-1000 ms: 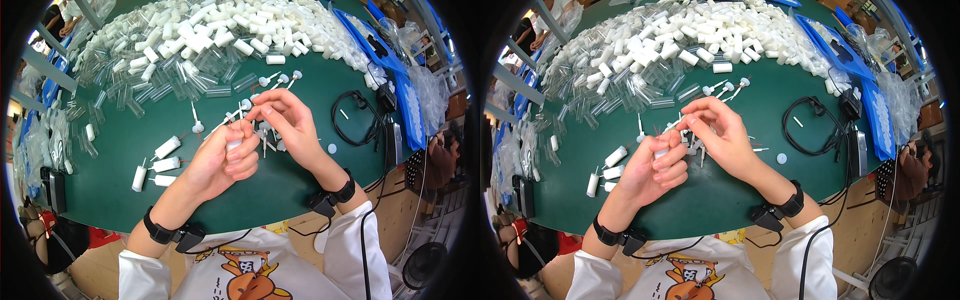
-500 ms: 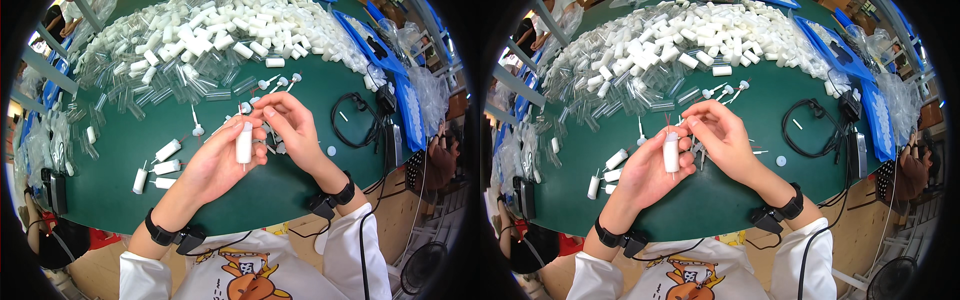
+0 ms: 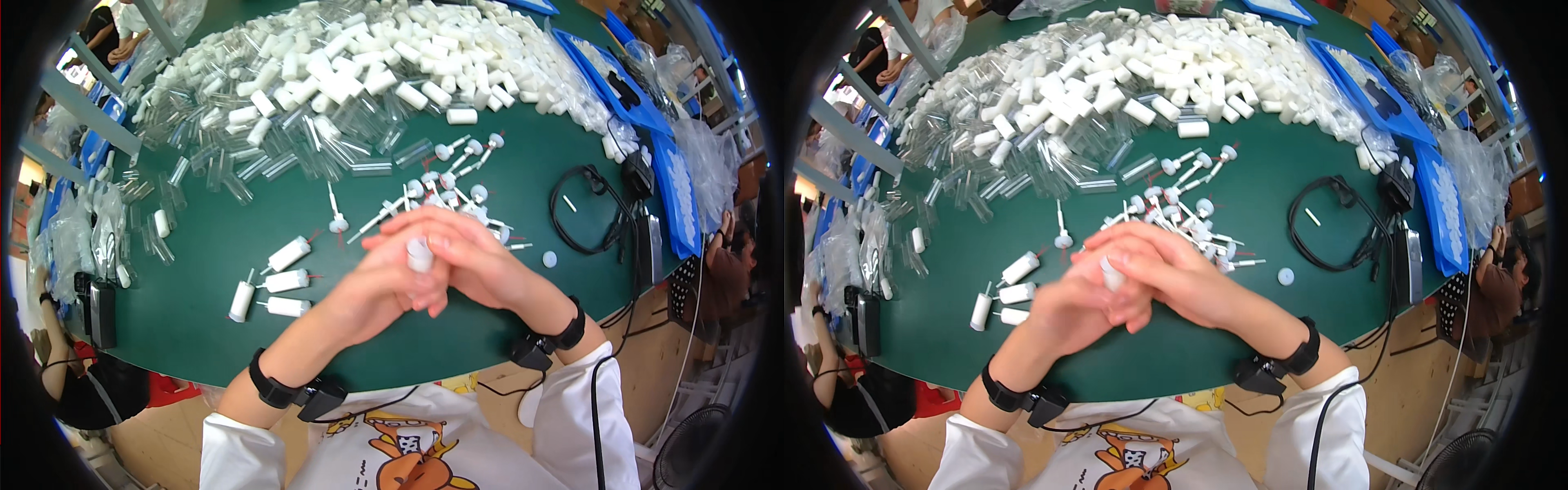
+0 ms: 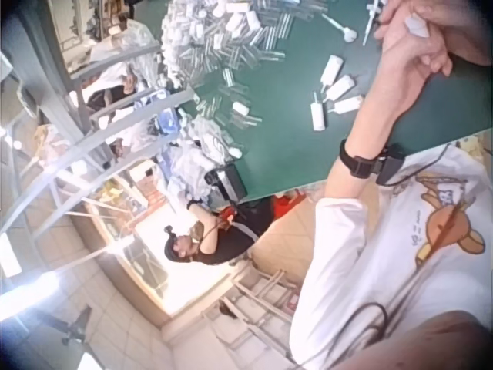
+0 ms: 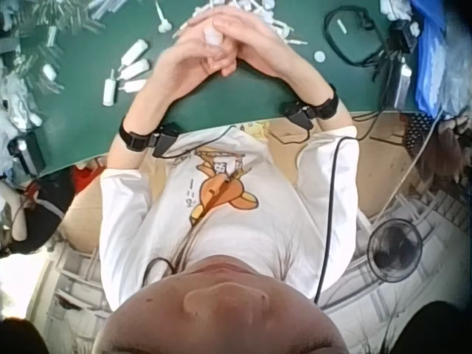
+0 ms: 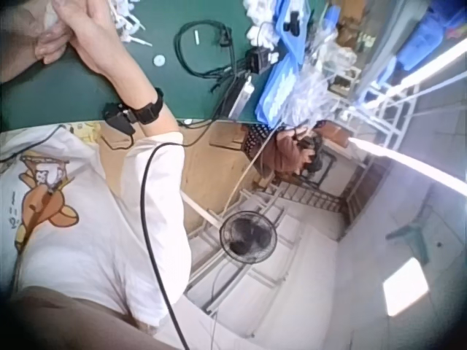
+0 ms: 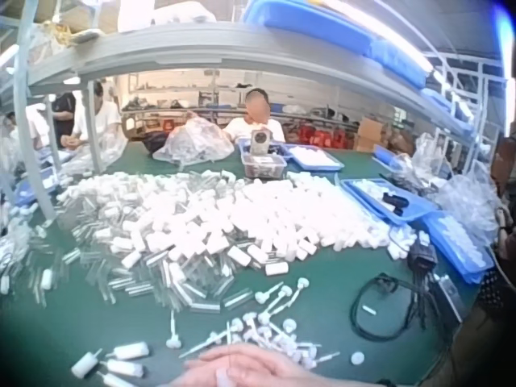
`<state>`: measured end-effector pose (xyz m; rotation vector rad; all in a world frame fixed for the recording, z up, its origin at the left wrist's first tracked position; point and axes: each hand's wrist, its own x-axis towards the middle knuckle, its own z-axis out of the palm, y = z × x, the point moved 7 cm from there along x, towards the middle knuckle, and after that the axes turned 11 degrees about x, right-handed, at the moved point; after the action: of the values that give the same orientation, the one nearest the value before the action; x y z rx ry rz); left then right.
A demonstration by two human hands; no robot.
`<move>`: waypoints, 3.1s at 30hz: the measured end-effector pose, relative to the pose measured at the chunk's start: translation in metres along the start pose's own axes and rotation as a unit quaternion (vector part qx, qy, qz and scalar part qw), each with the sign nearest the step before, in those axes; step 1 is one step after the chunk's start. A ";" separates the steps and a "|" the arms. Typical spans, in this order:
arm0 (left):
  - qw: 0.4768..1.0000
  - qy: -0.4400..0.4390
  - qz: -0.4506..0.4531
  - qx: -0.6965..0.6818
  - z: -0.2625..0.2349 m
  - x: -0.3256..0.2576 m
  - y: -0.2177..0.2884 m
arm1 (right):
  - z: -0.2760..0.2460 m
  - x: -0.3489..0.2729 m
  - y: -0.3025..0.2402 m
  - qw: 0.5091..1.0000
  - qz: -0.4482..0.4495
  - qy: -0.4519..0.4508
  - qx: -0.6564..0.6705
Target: Assembling small white plastic components by hand at a workbench.
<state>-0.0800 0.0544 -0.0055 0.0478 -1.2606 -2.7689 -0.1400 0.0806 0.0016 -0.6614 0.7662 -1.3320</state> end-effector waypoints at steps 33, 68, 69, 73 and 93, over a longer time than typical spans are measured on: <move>0.975 -0.008 0.025 0.222 0.011 -0.001 0.004 | -0.004 -0.018 0.060 0.963 0.190 0.019 0.192; 0.995 0.017 0.008 0.099 0.002 0.003 0.002 | -0.002 -0.006 0.026 0.992 0.033 0.084 0.088; 0.992 0.020 -0.002 0.122 0.005 0.001 0.005 | -0.007 -0.007 0.029 0.991 0.033 0.079 0.106; 0.991 0.034 0.005 0.133 0.005 -0.001 0.008 | -0.014 -0.008 0.037 0.988 0.039 0.094 0.118; 0.991 0.110 0.050 0.064 0.020 -0.016 0.021 | -0.009 -0.004 -0.003 0.996 -0.047 0.017 0.067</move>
<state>-0.0635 0.0574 0.0237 0.2829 -1.3395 -2.5149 -0.1490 0.0846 -0.0010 -0.5742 0.6730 -1.4708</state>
